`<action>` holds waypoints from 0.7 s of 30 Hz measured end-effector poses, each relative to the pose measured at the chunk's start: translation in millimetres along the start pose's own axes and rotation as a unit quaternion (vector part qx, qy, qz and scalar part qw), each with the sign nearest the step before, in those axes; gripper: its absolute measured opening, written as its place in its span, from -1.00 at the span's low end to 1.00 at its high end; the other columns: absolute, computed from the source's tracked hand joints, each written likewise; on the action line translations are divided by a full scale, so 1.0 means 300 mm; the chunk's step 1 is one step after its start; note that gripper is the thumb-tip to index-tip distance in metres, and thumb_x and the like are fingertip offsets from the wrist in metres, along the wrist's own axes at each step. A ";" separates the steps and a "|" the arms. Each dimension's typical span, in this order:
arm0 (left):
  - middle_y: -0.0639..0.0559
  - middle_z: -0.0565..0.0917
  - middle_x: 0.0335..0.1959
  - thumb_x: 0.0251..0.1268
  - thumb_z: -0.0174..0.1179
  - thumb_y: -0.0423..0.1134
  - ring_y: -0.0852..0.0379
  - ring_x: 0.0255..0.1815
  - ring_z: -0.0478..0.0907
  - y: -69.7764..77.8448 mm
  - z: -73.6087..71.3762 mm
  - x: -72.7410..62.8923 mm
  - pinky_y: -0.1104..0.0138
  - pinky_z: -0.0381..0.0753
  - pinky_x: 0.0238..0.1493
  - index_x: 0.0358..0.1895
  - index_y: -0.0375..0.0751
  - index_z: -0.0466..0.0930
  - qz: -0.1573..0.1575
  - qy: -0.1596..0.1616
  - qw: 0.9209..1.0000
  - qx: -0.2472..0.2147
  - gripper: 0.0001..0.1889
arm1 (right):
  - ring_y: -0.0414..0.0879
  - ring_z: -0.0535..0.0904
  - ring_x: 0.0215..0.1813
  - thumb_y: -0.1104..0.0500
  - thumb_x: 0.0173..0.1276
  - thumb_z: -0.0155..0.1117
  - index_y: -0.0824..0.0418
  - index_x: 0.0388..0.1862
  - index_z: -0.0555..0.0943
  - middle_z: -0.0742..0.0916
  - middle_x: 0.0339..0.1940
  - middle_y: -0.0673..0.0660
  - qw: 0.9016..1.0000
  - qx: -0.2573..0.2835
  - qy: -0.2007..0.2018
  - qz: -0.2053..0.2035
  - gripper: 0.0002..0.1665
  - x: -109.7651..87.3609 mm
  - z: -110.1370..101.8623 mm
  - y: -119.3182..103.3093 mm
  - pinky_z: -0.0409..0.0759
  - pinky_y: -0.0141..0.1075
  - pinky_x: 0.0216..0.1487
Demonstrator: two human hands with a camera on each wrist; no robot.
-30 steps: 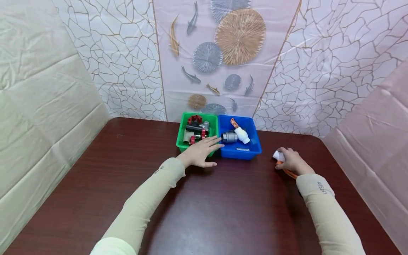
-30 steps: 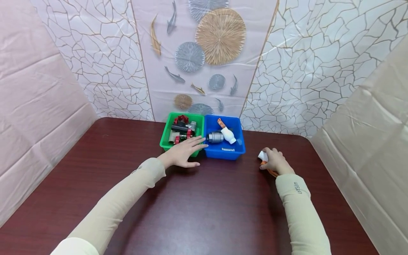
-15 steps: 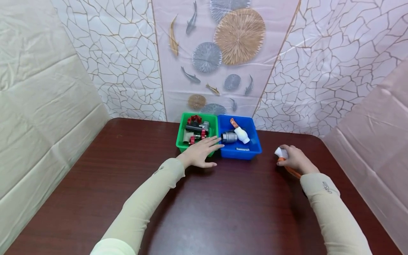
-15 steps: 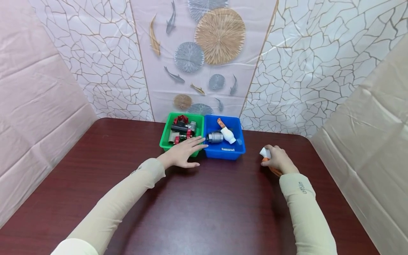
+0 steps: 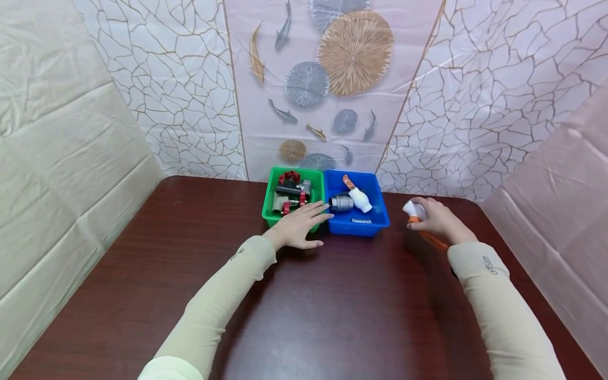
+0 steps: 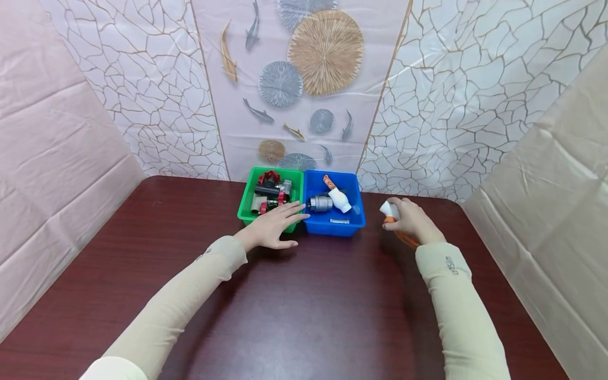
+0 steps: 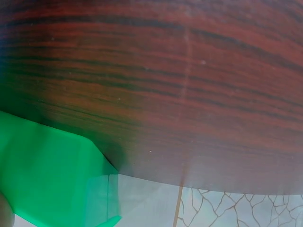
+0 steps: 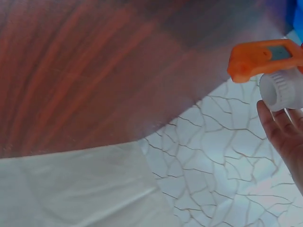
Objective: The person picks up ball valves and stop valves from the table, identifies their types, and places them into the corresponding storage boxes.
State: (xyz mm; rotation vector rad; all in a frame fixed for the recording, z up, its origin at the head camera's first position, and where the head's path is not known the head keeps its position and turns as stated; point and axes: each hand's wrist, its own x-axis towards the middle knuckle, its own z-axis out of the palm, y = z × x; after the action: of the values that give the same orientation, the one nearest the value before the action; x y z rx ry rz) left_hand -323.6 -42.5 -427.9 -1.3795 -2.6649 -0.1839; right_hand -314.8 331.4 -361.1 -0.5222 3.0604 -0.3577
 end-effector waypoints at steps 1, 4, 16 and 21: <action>-0.13 0.12 0.49 0.23 0.10 0.18 -0.07 0.55 -0.09 0.000 -0.001 0.000 0.10 -0.03 0.51 0.46 -0.06 0.12 0.000 0.002 1.000 0.000 -0.21 | 0.27 0.47 -0.13 0.05 0.08 0.41 0.46 0.24 0.31 0.51 -0.03 0.51 1.000 -0.001 0.002 -0.004 -0.16 0.005 -0.007 -0.008 0.45 0.13 -0.11; -0.14 0.12 0.49 0.22 0.12 0.17 -0.07 0.55 -0.09 0.002 -0.002 0.000 0.10 -0.03 0.51 0.46 -0.08 0.12 -0.001 0.003 1.000 -0.006 -0.21 | 0.27 0.47 -0.08 0.08 0.11 0.40 0.46 0.27 0.31 0.51 0.06 0.50 1.000 -0.001 0.003 -0.012 -0.16 0.019 -0.024 -0.034 0.46 0.14 -0.05; -0.13 0.12 0.49 0.23 0.11 0.18 -0.07 0.55 -0.09 -0.001 -0.006 -0.002 0.09 -0.03 0.51 0.46 -0.06 0.13 0.001 0.000 1.000 -0.001 -0.22 | 0.32 0.48 -0.01 0.11 0.09 0.42 0.49 0.25 0.33 0.53 0.08 0.54 0.998 -0.028 -0.003 -0.061 -0.17 0.118 -0.068 -0.146 0.44 0.16 0.03; -0.14 0.10 0.50 0.23 0.10 0.19 -0.07 0.55 -0.10 0.000 -0.003 -0.001 0.09 -0.03 0.51 0.46 -0.07 0.12 -0.001 -0.006 1.000 -0.007 -0.22 | 0.34 0.45 0.09 0.08 0.12 0.40 0.48 0.29 0.30 0.50 0.15 0.53 0.997 -0.041 -0.023 -0.060 -0.14 0.158 -0.086 -0.196 0.41 0.18 0.13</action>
State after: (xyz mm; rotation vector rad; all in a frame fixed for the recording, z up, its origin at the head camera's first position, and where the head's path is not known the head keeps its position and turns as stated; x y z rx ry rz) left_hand -323.4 -43.0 -427.0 -1.3870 -2.6787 -0.1957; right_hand -341.7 267.5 -321.6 -0.7088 3.0182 -0.2196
